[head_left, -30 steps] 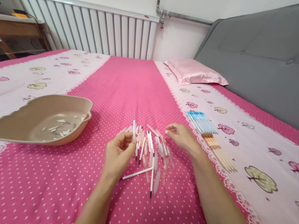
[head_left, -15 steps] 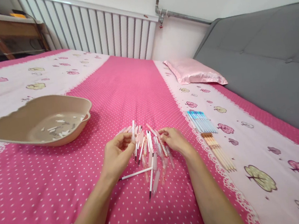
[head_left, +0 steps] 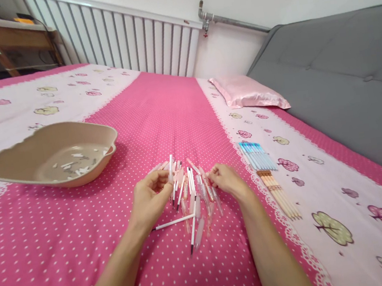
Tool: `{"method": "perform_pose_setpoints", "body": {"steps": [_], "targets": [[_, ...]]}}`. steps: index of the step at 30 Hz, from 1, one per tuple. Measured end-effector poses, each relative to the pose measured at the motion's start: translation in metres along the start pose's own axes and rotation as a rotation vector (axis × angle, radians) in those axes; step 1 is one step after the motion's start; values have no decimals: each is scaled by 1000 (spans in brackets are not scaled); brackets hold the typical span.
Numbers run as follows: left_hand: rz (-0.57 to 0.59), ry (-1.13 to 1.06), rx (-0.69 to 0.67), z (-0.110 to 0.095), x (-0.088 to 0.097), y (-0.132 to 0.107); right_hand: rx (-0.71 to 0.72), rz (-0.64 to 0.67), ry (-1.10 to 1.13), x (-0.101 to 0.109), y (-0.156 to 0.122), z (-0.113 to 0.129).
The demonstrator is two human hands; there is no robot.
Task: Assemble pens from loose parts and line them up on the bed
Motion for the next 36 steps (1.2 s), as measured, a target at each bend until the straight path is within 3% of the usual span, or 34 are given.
{"method": "perform_pose_setpoints", "body": {"steps": [5, 10, 15, 23, 28, 31, 36], "targets": [[-9, -11, 1, -1, 0, -1, 11, 115, -15, 3, -8, 8], [0, -8, 5, -2, 0, -1, 20, 206, 242, 1, -6, 9], [3, -5, -2, 0, 0, 0, 144, 272, 508, 5, -9, 11], [-14, 4, 3, 1, -1, 0, 350, 366, 696, 11, -17, 21], [-8, 13, 7, 0, -1, 0, 408, 437, 841, 10, -18, 25], [8, 45, 8, 0, -1, 0, 460, 421, 920, 11, -20, 28], [11, 98, -11, -1, -1, 0, 425, 247, 1047, 11, -19, 33]]}}
Point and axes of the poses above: each hand's wrist, its own y-axis towards the middle knuckle, its own x-axis out of the back of the hand, z = x × y, the point moved 1 cm from there along y, towards the middle knuckle, and after that the axes turned 9 degrees about z, right-handed, at the moved point
